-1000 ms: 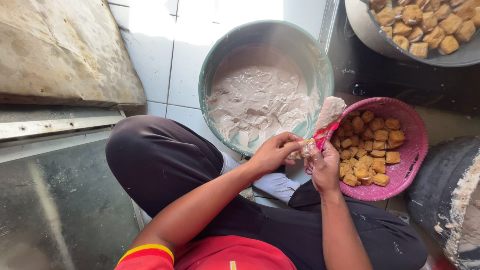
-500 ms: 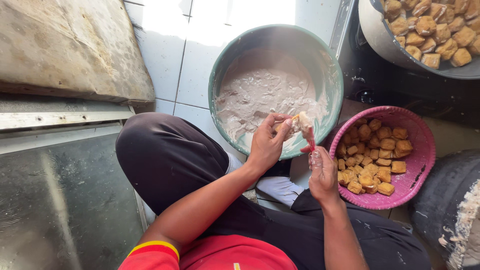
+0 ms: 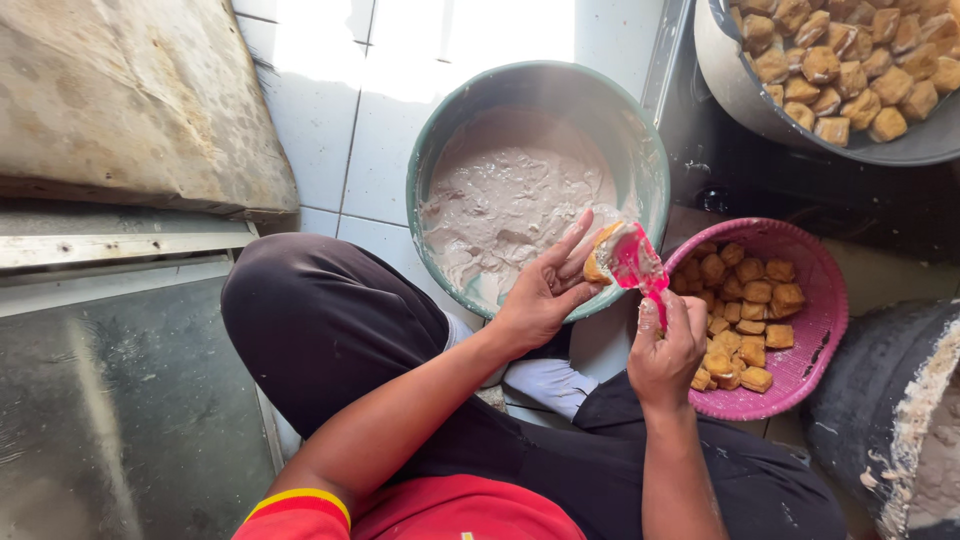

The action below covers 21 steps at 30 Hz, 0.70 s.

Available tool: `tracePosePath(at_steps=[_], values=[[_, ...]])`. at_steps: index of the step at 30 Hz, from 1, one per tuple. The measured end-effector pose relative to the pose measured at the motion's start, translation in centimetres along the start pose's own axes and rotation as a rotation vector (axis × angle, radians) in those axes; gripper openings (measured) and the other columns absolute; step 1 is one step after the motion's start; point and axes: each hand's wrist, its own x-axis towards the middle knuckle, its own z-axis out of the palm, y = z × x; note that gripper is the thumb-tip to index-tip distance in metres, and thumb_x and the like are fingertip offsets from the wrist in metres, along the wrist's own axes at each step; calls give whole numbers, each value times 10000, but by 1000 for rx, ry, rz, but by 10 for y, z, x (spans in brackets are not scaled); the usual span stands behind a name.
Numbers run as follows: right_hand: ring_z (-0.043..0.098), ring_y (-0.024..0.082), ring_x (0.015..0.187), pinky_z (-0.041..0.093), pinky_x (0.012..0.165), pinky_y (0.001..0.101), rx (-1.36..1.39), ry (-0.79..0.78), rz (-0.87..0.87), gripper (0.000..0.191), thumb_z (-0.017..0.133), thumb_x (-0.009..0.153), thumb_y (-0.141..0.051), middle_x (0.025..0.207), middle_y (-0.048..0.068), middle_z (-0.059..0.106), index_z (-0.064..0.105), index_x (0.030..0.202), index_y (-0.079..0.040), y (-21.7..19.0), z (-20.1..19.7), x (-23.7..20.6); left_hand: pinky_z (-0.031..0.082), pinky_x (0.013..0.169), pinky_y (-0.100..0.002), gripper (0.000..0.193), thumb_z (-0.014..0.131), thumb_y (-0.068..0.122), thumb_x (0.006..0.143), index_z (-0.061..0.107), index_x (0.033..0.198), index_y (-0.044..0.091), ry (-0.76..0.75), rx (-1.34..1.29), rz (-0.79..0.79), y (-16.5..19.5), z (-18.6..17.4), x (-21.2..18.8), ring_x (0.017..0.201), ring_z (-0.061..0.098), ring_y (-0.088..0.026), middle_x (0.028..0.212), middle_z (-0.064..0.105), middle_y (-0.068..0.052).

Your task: The person sits on the floor and uses a small pink spatula to spread white batter into split fried tofu puffs, taking each puff from a pink basket and placing the filled puff back into the basket. A large bowl of batter and a pot of unfilled tofu puffs sit nearby.

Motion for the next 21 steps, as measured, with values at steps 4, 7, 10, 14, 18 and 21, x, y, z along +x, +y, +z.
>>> tracePosePath(at_steps=[4, 7, 10, 14, 18, 21], values=[[594, 332, 912, 489, 804, 442, -65, 55, -68, 149, 651, 1047, -138, 1025, 157, 572, 667, 1117, -7, -8, -4, -11, 467, 1159, -342, 983, 802, -6, 854, 257, 1666, 99, 122, 284, 120, 1, 5, -1, 1324, 590, -152, 1461, 619, -127], [590, 348, 899, 481, 797, 465, -160, 90, -154, 186, 691, 1021, -171, 1018, 151, 574, 675, 1111, -10, -8, -6, -21, 447, 1144, -306, 817, 883, 86, 796, 516, 1525, 61, 209, 605, 222, 5, 5, -4, 1177, 668, -136, 1190, 774, -98], [596, 350, 878, 483, 782, 462, -169, 91, -208, 172, 709, 1013, -187, 994, 138, 575, 676, 1069, -27, 0, -8, -20, 544, 1042, -267, 403, 904, 177, 830, 766, 1187, 52, 281, 650, 174, 11, 8, -6, 1082, 718, -102, 1114, 799, -48], [600, 337, 856, 483, 747, 439, -55, -45, -75, 172, 686, 1012, -160, 994, 152, 580, 666, 1083, -5, 15, -15, -6, 439, 1121, -426, 320, 901, 223, 797, 779, 1082, 143, 339, 743, 295, 26, 12, -6, 1072, 710, -109, 1084, 773, 8], [624, 321, 883, 497, 775, 420, 15, -95, 10, 168, 634, 1047, -127, 1020, 146, 607, 657, 1143, 10, 3, -35, -3, 179, 1287, -635, 370, 893, 257, 808, 742, 1145, 258, 258, 1421, 617, 57, 0, -1, 1073, 696, -118, 1026, 742, 55], [622, 310, 804, 495, 714, 409, 13, -157, -3, 163, 648, 1004, -136, 972, 149, 607, 672, 1087, 2, -24, -53, -8, 84, 1274, -697, 467, 871, 275, 864, 711, 1304, 273, 177, 1789, 664, 70, -6, -1, 1026, 685, -94, 950, 715, 79]])
